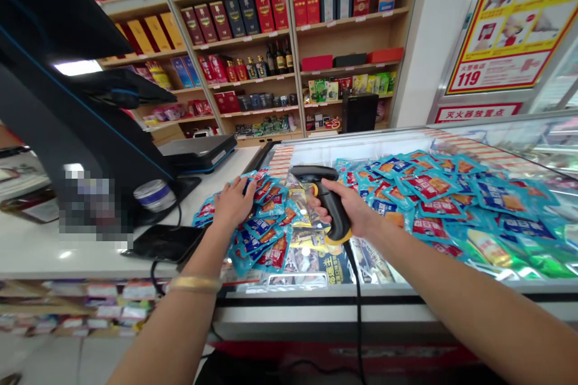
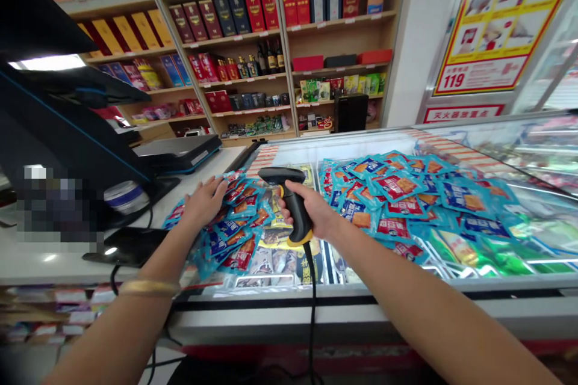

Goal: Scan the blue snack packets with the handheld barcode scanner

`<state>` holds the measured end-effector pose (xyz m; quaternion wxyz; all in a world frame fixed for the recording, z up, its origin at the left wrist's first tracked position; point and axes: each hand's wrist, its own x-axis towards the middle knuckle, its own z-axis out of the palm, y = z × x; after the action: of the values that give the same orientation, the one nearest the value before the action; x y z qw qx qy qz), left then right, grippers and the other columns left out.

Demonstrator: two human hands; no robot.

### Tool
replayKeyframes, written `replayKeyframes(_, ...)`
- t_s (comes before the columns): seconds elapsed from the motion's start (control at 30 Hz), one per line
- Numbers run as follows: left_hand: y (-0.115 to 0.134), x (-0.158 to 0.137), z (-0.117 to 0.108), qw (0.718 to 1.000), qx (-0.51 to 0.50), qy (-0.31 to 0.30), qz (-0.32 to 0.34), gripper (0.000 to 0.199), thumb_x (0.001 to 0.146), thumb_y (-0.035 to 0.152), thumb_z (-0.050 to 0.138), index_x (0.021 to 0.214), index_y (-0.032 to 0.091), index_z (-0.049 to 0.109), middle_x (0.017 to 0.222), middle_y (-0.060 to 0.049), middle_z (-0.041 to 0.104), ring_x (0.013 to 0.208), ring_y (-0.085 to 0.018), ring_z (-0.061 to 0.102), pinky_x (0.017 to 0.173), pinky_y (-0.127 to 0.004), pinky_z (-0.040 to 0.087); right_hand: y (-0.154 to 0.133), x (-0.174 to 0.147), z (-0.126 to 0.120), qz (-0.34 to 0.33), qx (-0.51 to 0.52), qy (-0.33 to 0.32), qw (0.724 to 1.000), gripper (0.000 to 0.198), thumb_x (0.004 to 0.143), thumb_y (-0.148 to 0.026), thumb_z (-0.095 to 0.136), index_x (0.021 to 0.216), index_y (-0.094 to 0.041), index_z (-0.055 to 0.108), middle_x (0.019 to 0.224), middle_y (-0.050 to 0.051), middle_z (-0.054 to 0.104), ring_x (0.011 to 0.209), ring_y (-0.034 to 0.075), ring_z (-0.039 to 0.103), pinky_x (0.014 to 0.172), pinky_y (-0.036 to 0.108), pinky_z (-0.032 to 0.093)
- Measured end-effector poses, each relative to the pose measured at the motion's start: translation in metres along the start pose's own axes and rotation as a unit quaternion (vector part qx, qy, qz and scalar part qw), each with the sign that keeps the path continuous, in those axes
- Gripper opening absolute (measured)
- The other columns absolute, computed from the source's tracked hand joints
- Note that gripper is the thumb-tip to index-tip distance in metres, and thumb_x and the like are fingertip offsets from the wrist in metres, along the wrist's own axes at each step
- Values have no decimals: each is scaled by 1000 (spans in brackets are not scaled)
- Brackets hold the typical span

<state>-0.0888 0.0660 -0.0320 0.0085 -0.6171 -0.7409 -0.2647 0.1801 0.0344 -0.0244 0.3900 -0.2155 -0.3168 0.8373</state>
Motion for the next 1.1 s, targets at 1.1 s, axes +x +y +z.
replayKeyframes(1.1, 186, -66, 67, 872, -127, -236, 409, 79, 66, 24, 78, 141, 21, 51, 131, -14, 56, 123, -31, 54, 109, -50, 43, -114, -108, -101, -166, -33, 54, 984, 20, 88, -36, 54, 89, -17, 58, 67, 0, 47, 47, 8, 38, 35, 16, 35)
